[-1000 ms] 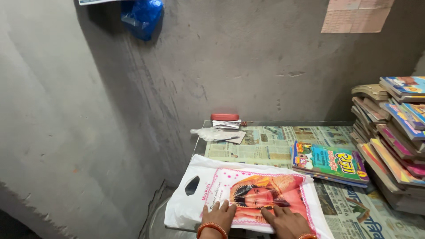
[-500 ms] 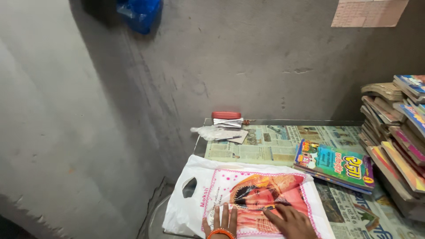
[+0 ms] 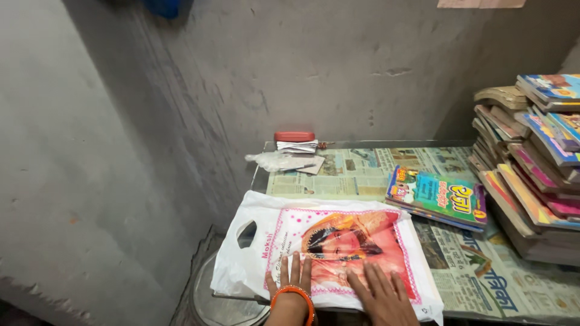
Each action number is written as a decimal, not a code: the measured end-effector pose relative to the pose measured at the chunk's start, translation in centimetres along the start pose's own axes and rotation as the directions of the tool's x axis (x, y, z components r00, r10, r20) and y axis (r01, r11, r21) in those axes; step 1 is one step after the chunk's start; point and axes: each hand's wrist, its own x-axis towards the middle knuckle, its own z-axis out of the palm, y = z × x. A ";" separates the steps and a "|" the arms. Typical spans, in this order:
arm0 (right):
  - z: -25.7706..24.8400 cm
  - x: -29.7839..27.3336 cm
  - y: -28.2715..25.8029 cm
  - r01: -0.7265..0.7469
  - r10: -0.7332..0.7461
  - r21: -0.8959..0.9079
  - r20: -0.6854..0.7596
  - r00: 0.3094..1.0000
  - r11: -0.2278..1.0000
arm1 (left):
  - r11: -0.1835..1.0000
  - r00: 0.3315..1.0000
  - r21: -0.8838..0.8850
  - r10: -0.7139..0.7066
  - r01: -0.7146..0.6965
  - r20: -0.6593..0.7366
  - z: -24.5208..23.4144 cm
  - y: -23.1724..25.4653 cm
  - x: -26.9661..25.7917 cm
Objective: The person moves books and small boxes from a shelf to a table, arranging them in a stack. The person handles books, a plastic bag, and several small boxes, placing them on a table covered with newspaper.
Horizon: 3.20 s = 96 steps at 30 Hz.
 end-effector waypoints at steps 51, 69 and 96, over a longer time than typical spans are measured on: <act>-12.7 1.2 -5.9 -0.117 0.186 -0.144 0.790 0.585 0.983 | 0.994 0.999 0.102 0.029 -0.026 -0.031 4.2 6.8 -2.2; -19.2 -4.2 -4.5 -0.190 0.144 -0.004 0.663 0.735 0.982 | 0.997 0.966 0.007 0.080 -0.081 -0.247 2.2 9.8 -11.6; -60.2 -17.7 7.0 -0.429 0.522 -0.496 0.058 0.851 0.755 | 0.836 0.420 0.312 0.508 -0.451 -0.752 -15.3 33.9 -45.8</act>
